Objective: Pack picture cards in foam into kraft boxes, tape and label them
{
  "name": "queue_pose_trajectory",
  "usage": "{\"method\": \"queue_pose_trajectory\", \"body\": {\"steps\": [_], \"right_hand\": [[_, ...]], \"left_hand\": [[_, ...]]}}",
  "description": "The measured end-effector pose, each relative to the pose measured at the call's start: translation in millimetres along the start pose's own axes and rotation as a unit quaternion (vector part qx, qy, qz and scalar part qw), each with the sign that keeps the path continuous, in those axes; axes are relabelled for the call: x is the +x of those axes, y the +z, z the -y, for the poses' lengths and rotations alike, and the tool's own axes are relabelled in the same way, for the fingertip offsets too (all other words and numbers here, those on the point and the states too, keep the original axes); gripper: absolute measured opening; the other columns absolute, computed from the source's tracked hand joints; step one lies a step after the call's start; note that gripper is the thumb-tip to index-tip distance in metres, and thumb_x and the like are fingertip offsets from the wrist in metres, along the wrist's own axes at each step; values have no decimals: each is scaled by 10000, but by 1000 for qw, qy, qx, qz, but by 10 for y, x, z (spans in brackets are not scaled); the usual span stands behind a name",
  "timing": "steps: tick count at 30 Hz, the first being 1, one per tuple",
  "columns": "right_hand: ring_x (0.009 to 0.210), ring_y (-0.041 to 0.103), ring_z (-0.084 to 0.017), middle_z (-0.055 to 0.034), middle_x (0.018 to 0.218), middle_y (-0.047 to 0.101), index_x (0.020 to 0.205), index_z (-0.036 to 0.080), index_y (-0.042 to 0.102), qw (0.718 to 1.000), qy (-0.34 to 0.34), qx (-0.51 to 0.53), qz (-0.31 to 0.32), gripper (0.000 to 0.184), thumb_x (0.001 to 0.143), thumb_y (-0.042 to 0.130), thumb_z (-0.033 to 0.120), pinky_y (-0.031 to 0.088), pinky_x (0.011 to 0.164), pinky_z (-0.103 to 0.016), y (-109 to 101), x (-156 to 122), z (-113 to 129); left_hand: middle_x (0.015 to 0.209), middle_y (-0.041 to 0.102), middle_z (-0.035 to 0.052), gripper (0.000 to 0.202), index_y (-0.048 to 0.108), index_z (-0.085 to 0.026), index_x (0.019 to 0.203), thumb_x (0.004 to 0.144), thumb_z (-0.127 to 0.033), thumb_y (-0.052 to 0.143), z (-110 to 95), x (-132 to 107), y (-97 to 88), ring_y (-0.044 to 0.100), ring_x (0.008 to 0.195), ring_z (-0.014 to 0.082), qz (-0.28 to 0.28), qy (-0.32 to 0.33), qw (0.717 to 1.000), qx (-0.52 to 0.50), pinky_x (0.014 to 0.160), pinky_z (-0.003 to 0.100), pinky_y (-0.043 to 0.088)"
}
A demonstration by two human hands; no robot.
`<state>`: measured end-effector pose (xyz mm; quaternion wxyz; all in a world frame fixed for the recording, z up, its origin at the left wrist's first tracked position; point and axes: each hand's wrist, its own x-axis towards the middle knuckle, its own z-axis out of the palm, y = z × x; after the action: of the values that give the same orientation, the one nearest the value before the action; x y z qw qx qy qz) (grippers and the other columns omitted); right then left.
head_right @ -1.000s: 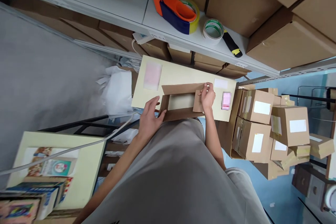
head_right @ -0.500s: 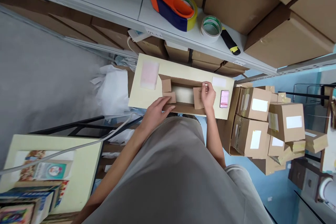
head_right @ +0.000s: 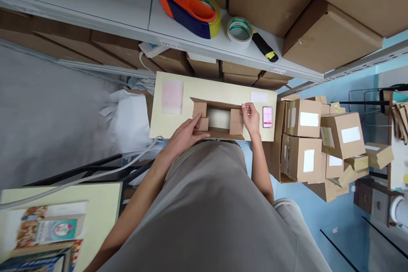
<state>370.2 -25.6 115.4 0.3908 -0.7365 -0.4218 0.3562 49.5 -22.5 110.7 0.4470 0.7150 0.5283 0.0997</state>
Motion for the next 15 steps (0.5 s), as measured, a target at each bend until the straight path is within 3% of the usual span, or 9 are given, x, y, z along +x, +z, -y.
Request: {"method": "queue_pose_trajectory", "body": {"steps": [3, 7, 12, 15], "right_hand": [[932, 781, -255, -13, 867, 744, 1026, 287, 656, 1000, 5, -17, 7, 369, 1040, 633, 655, 653, 893, -394, -34, 10, -12], [917, 756, -244, -20, 948, 769, 1022, 285, 666, 998, 11, -49, 29, 205, 980, 647, 485, 634, 871, -391, -80, -50, -47], [840, 683, -231, -41, 1023, 726, 1035, 272, 721, 991, -11, -128, 41, 180, 917, 699, 407, 629, 915, -439, -46, -129, -137], [855, 664, -228, -74, 1129, 690, 1057, 264, 777, 991, -12, -128, 44, 236, 950, 726, 468, 645, 943, -472, -42, -139, -197]], "left_hand": [[1211, 719, 114, 953, 556, -247, 1727, 957, -755, 797, -15, 91, -48, 707, 1179, 353, 28, -20, 999, 11, 1088, 432, 554], [1197, 735, 123, 744, 738, -218, 1479, 968, -757, 784, -19, 194, -59, 729, 1152, 350, 39, -30, 999, 18, 1086, 435, 571], [1215, 738, 120, 877, 610, -203, 1487, 852, -706, 945, -25, 234, 26, 755, 1053, 331, -66, -94, 993, 14, 962, 447, 615], [1293, 728, 132, 854, 536, -226, 1583, 938, -655, 895, -36, 250, 97, 764, 1075, 325, -118, -69, 990, 28, 948, 436, 618]]}}
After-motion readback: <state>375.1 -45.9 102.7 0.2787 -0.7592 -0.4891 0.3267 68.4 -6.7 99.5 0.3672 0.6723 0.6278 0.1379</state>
